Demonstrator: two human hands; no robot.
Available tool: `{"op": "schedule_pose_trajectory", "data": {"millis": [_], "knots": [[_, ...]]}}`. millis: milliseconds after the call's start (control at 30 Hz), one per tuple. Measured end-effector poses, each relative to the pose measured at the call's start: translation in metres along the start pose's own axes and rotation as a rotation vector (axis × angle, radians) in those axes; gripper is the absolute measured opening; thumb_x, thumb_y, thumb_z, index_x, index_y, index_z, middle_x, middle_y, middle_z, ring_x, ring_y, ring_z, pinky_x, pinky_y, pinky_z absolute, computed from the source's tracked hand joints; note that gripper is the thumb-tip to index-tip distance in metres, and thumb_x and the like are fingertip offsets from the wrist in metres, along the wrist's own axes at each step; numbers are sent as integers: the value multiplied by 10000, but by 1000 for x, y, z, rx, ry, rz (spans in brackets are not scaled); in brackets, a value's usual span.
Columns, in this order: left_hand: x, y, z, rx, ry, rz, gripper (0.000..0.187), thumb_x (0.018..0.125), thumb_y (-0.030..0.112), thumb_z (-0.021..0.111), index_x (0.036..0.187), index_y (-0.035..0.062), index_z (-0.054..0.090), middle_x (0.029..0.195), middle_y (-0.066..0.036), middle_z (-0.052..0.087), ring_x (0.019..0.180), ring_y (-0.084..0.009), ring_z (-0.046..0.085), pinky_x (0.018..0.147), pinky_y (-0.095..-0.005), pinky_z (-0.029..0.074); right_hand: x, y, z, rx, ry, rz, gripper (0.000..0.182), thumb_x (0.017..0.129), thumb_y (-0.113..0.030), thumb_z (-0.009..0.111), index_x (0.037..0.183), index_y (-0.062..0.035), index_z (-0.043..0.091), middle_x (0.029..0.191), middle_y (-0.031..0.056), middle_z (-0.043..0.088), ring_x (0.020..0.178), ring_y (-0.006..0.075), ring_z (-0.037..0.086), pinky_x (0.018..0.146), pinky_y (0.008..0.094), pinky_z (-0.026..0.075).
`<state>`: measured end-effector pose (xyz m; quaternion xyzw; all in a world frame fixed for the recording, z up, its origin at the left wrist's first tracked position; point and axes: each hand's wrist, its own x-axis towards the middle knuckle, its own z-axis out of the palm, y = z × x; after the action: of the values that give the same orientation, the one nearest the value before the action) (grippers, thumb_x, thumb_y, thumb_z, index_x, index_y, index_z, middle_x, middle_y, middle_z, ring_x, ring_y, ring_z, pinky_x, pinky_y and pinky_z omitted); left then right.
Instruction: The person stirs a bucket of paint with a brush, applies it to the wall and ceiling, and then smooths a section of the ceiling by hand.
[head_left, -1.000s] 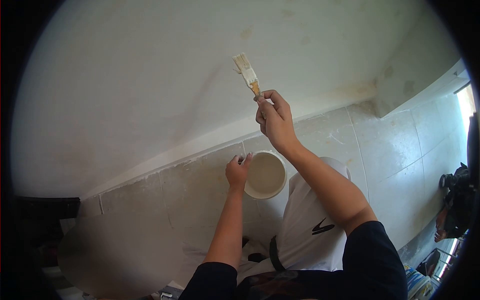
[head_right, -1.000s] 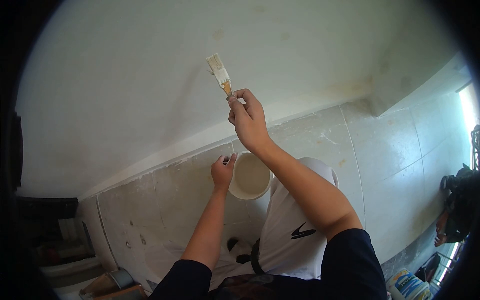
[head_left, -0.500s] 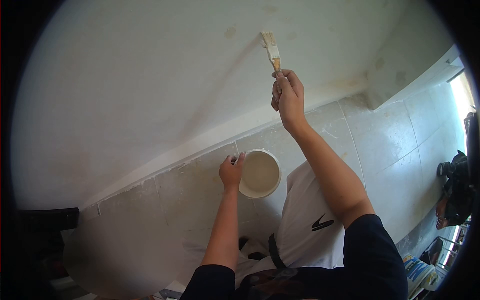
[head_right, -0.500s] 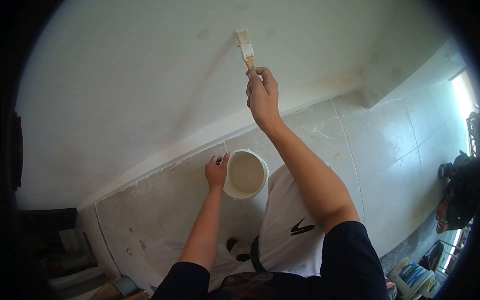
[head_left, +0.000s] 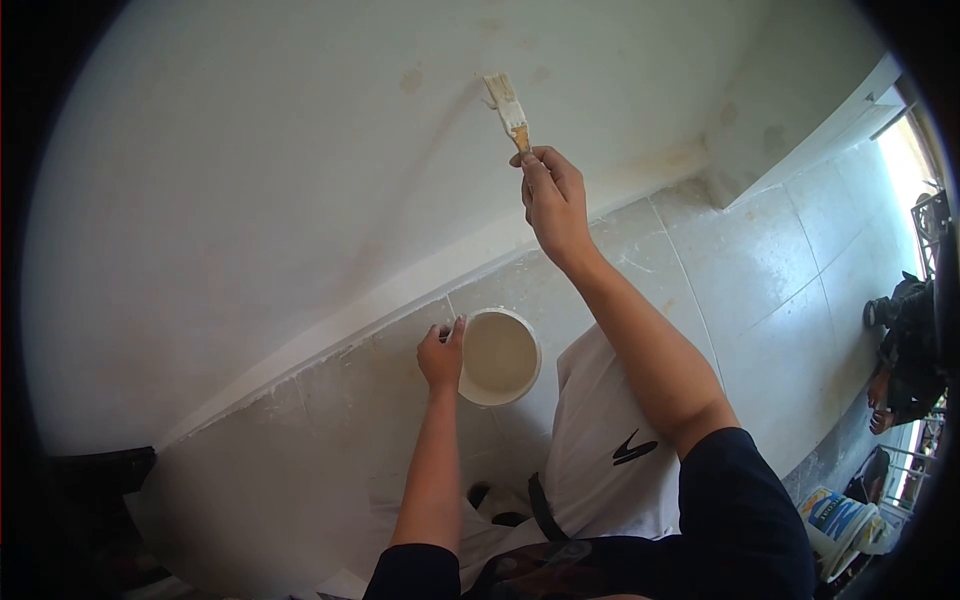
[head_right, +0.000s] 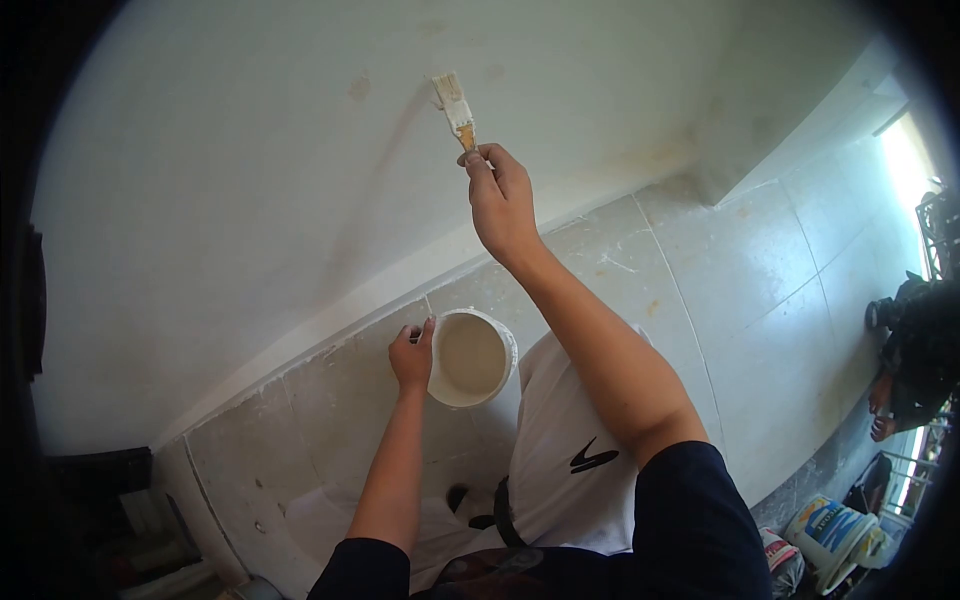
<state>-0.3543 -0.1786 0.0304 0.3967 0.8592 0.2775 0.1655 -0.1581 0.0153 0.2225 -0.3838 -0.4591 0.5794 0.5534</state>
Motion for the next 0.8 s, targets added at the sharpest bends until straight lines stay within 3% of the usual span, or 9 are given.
{"op": "schedule_pose_trajectory", "data": {"millis": [100, 233, 533, 633, 733, 800], "knots": [[-1, -1, 1, 4, 15, 6, 527, 873, 509, 749, 910, -16, 751, 839, -188, 751, 791, -351, 739, 758, -426, 572, 12, -1, 1, -87, 25, -41, 278, 998, -197, 527, 998, 36, 679, 629, 1, 474, 574, 81, 407, 536, 299, 333], [-3, 4, -1, 8, 7, -8, 534, 873, 510, 749, 908, -22, 748, 839, -192, 751, 785, -346, 740, 748, -422, 573, 4, -10, 6, -180, -179, -58, 260, 1001, -174, 523, 1006, 38, 673, 643, -13, 465, 593, 66, 416, 539, 270, 338], [-5, 5, 0, -1, 44, 15, 488, 894, 454, 761, 894, -34, 737, 813, -188, 742, 746, -314, 726, 738, -399, 562, -1, -8, 7, 67, -5, -16, 257, 1010, -154, 489, 987, 35, 662, 626, -49, 442, 553, 58, 377, 515, 272, 319], [-5, 7, -1, -4, 30, -10, 531, 870, 504, 756, 916, -25, 748, 843, -193, 750, 787, -344, 741, 755, -423, 573, 10, 1, 7, 5, -66, 17, 261, 1011, -158, 490, 988, 40, 659, 627, -44, 446, 554, 57, 380, 516, 269, 314], [-6, 7, -2, 3, 46, 7, 487, 893, 451, 764, 891, -35, 738, 812, -191, 741, 750, -317, 728, 743, -403, 563, 10, 3, 5, -118, -151, -29, 275, 1013, -168, 485, 984, 43, 659, 623, -45, 442, 554, 58, 372, 518, 272, 309], [-7, 9, -3, 7, 52, 14, 489, 893, 451, 764, 894, -38, 738, 811, -193, 740, 751, -317, 728, 743, -403, 562, 4, 2, 3, -81, -137, -64, 256, 1028, -158, 468, 982, 22, 645, 586, -66, 406, 492, 35, 324, 447, 246, 257]]}}
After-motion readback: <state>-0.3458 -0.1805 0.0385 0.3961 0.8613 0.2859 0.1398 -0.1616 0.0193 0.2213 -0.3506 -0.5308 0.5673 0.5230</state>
